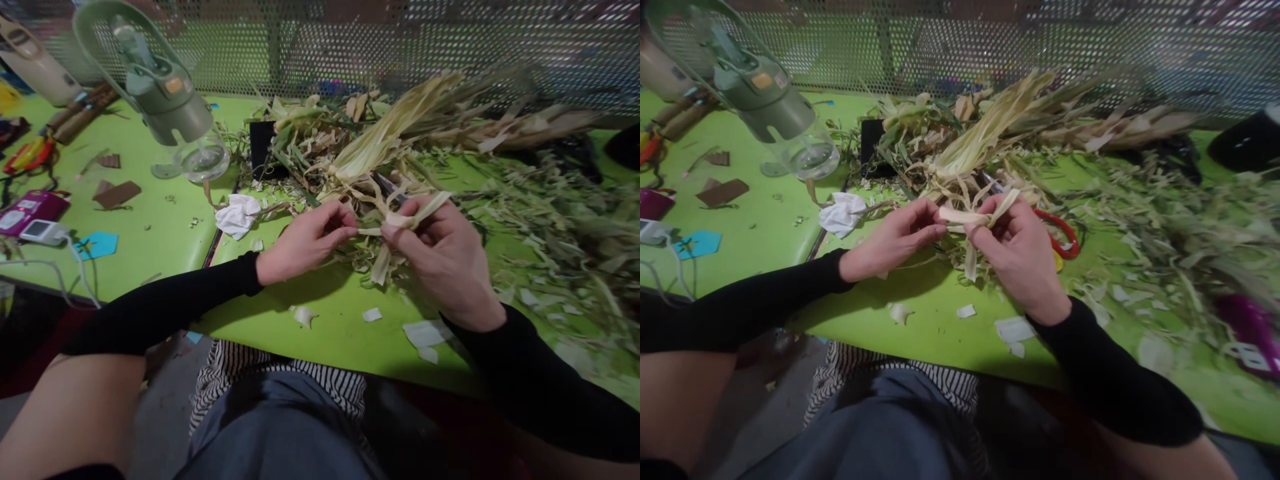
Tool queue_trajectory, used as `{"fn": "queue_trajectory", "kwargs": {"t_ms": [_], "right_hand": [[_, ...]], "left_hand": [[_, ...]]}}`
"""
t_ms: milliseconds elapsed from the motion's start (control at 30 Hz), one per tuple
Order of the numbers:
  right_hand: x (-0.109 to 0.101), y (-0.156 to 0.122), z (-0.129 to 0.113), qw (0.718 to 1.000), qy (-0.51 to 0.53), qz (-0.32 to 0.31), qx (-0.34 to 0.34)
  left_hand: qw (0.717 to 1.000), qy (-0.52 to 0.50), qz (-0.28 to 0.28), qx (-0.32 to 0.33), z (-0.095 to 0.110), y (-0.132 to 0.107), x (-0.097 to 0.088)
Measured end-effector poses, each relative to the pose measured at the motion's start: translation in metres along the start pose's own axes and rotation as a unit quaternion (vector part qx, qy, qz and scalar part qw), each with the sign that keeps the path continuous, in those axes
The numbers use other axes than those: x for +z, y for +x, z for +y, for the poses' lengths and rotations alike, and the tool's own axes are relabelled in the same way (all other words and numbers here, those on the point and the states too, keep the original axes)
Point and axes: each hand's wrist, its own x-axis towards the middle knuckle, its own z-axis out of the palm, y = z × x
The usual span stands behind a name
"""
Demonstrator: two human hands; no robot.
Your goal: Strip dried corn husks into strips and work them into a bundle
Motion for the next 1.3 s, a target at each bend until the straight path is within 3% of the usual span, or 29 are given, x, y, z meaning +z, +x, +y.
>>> {"fn": "queue_trajectory", "kwargs": {"t_ms": [200,333,467,600,733,900,1000,1200,1300], "right_hand": [[-0.005,0.000,0.003,1.000,-0.009,0.023,-0.010],[-0.001,0.000,0.005,1.000,0.031,0.005,0.001],[0.008,0.000,0.005,0.996,0.061,-0.055,0.018],[0.012,-0.001,0.003,0.991,0.081,-0.106,0.024],[0.009,0.000,0.002,0.992,0.065,-0.102,0.025],[0.008,0.002,0.003,0.985,0.110,-0.116,0.059],[0.008,0.002,0.003,0.985,0.113,-0.118,0.057],[0.007,0.002,0.006,0.990,0.096,-0.090,0.047],[0.007,0.002,0.007,0.989,0.106,-0.088,0.052]], "left_hand": [[0.995,0.094,-0.026,-0.024,0.001,-0.003,-0.020],[0.983,0.167,-0.069,-0.009,0.001,-0.007,-0.021],[0.991,0.097,-0.082,0.042,0.000,-0.011,-0.009],[0.995,0.077,-0.058,0.041,-0.004,-0.012,-0.003],[0.995,0.046,-0.064,0.054,-0.003,-0.010,-0.007],[0.989,-0.050,-0.131,0.040,-0.004,-0.007,-0.006],[0.984,-0.104,-0.143,0.032,-0.005,-0.007,-0.005],[0.991,-0.013,-0.122,0.047,-0.001,-0.008,-0.014],[0.988,-0.037,-0.142,0.050,-0.003,-0.008,-0.015]]}}
